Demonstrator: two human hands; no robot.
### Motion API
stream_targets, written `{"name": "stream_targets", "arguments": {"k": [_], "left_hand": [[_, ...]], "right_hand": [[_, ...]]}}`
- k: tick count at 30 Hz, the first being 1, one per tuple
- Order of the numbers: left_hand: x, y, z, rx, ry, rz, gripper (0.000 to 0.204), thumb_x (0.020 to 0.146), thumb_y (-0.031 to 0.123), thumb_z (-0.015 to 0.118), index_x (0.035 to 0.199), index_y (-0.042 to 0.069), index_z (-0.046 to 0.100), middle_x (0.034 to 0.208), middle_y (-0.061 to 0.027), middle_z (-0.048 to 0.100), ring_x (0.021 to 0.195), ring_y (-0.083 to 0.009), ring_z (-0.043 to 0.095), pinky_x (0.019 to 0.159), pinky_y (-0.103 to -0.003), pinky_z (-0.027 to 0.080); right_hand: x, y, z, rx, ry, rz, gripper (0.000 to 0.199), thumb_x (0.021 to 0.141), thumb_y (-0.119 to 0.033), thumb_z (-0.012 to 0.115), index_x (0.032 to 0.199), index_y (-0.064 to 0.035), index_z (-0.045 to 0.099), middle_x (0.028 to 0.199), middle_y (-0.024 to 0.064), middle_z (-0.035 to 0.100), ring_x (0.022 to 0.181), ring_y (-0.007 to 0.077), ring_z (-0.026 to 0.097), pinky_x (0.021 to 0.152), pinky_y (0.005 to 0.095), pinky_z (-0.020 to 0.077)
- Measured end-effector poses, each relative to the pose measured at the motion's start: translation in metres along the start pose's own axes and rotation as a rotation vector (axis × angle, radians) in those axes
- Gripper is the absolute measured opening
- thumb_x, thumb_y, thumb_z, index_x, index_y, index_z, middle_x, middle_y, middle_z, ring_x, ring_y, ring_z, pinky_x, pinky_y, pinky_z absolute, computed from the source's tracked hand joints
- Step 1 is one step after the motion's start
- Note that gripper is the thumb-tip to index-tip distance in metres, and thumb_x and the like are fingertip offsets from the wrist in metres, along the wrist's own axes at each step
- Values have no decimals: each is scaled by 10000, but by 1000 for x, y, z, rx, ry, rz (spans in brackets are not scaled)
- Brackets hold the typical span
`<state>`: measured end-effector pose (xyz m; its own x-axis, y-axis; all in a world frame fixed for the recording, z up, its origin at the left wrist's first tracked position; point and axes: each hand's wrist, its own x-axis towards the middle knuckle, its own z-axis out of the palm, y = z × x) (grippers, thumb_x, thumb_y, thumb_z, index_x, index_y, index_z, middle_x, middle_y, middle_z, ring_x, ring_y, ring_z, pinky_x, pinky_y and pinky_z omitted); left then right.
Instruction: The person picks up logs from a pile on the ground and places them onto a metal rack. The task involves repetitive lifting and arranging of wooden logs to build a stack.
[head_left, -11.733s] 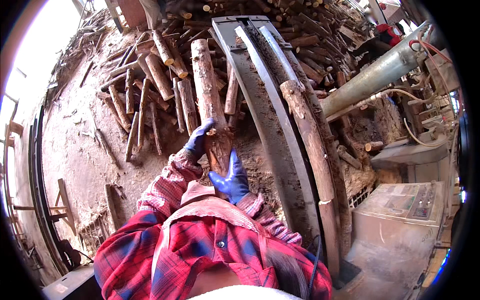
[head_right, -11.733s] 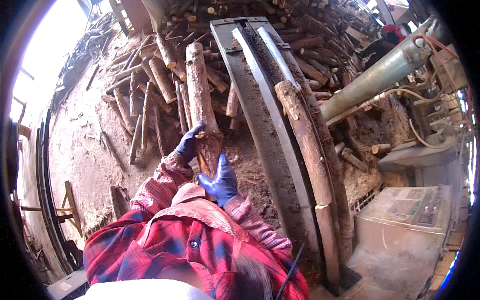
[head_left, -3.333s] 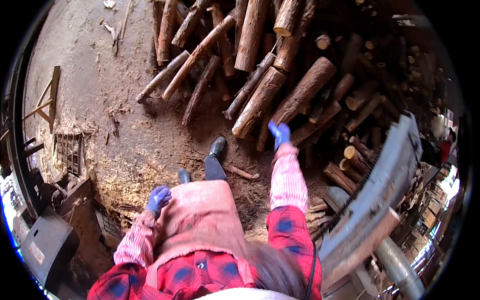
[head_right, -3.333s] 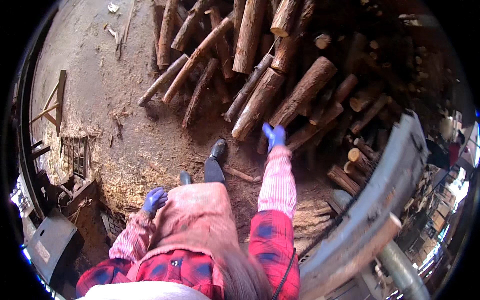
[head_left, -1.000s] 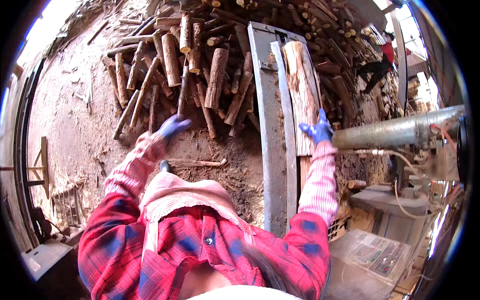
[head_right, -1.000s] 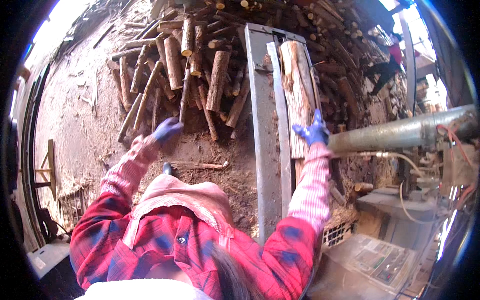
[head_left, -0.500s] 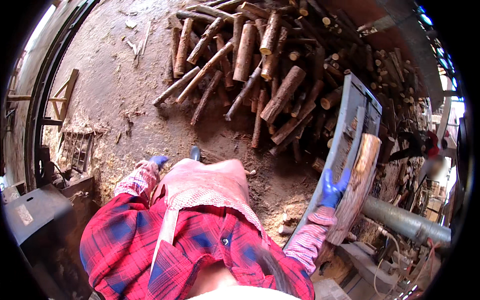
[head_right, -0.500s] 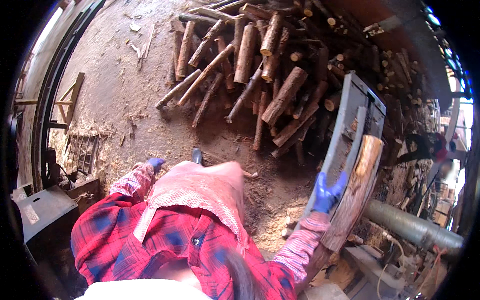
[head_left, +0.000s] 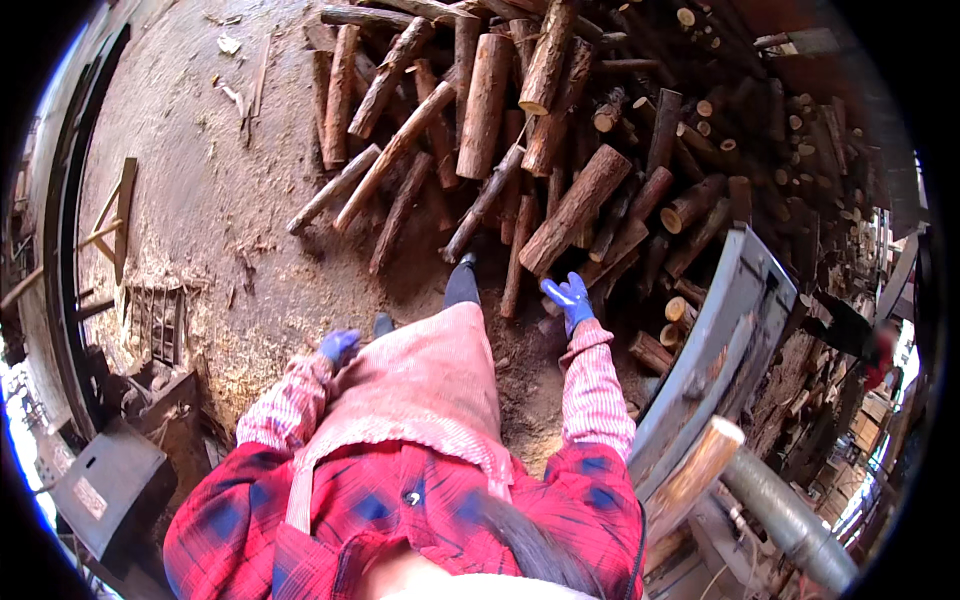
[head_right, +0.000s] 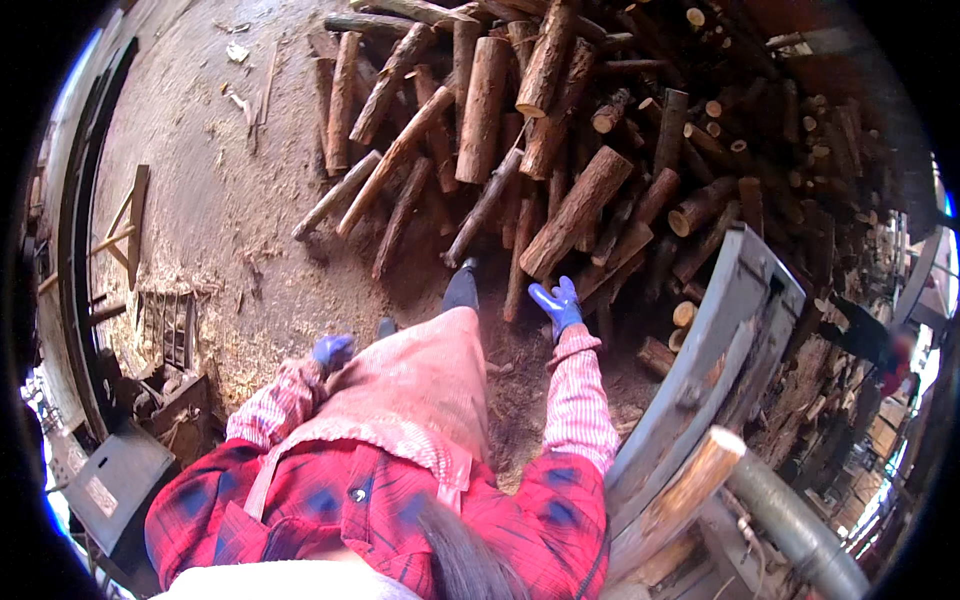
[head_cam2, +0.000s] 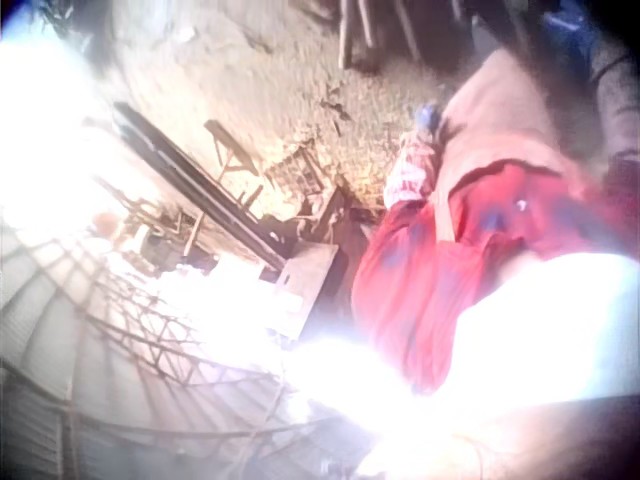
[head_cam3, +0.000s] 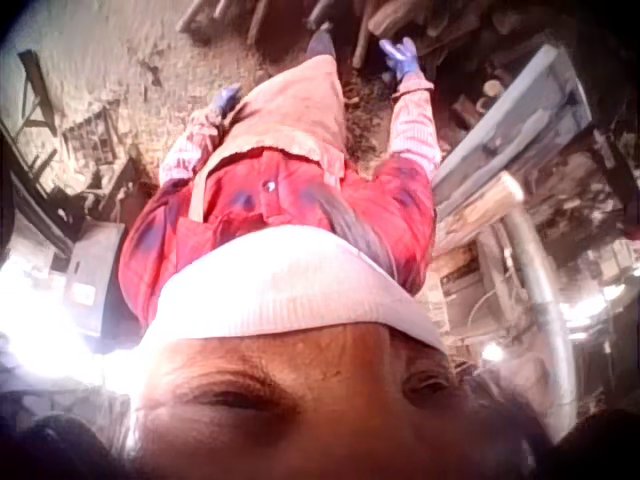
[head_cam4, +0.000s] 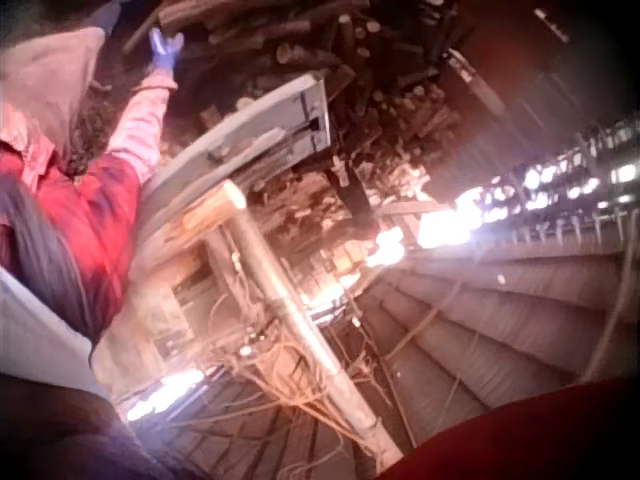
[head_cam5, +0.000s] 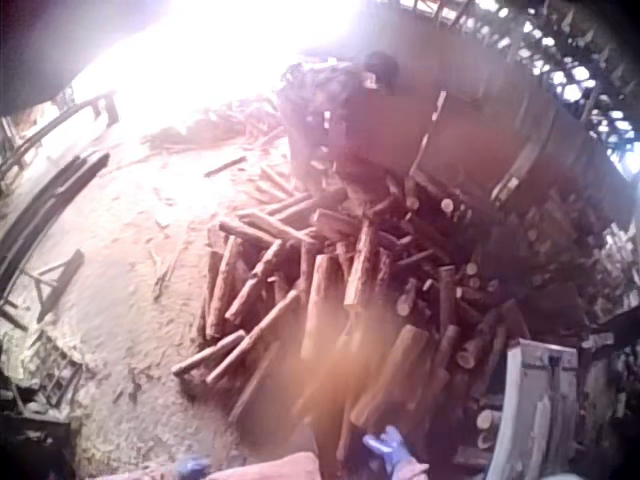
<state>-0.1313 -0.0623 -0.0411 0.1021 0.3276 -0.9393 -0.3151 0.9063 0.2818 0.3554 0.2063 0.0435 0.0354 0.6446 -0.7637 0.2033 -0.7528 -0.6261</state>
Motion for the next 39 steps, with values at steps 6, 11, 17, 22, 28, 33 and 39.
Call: {"name": "stream_targets", "arguments": {"k": [6, 11, 17, 22, 28, 33, 39], "left_hand": [[53, 20, 37, 23, 65, -255, 286, 875, 316, 611, 960, 44, 629, 729, -43, 627, 663, -192, 608, 551, -329, 468], [104, 104, 201, -257, -21, -205, 341, 911, 303, 610, 1173, 94, 545, 900, -25, 644, 722, -105, 597, 559, -231, 462], [199, 207, 350, -325, -242, -347, 239, 925, 365, 551, 951, 138, 482, 801, 8, 476, 672, -113, 464, 590, -272, 390], [272, 276, 426, -420, -260, -368, 871, 779, 667, 586, 1362, 59, 366, 1241, -154, 538, 1034, -318, 572, 903, -522, 476], [188, 228, 445, -473, -551, -334, 685, 871, 571, 547, 1278, 20, 521, 1249, -158, 579, 1135, -276, 568, 972, -434, 460], [159, 130, 398, -236, -476, -635, 573, 856, 406, 628, 1245, -6, 547, 1100, -160, 658, 986, -316, 632, 988, -434, 434], [84, 95, 308, -13, -522, -426, 488, 865, 330, 627, 1201, -16, 556, 1091, -154, 650, 995, -266, 633, 913, -402, 493]], "right_hand": [[232, -11, -51, 252, 208, -97, 928, 776, -319, 776, 1429, 35, 219, 1387, 179, 406, 1243, 254, 423, 1079, 393, 327], [393, -115, -124, 125, 439, -81, 911, 782, -400, 753, 1414, 38, 265, 1353, 148, 448, 1188, 302, 471, 1044, 389, 363], [469, -132, -147, 556, 168, -60, 392, 795, -280, 726, 1062, -2, 656, 1000, 72, 636, 948, 207, 556, 906, 340, 413], [314, -146, -101, 257, 269, -499, 392, 804, -207, 718, 1112, -3, 585, 1030, 52, 590, 935, 150, 537, 866, 287, 432], [87, -11, -52, 840, 216, -52, 501, 835, -245, 685, 1246, -11, 519, 1158, 88, 578, 1047, 188, 552, 945, 352, 450], [42, 88, 6, 757, -36, 508, 623, 873, -448, 618, 1274, 19, 518, 1198, 145, 598, 1051, 254, 594, 969, 367, 466], [-47, 132, 91, 1248, -317, 182, 494, 853, -358, 672, 1182, -7, 560, 1102, 101, 619, 973, 228, 614, 910, 371, 503]]}}
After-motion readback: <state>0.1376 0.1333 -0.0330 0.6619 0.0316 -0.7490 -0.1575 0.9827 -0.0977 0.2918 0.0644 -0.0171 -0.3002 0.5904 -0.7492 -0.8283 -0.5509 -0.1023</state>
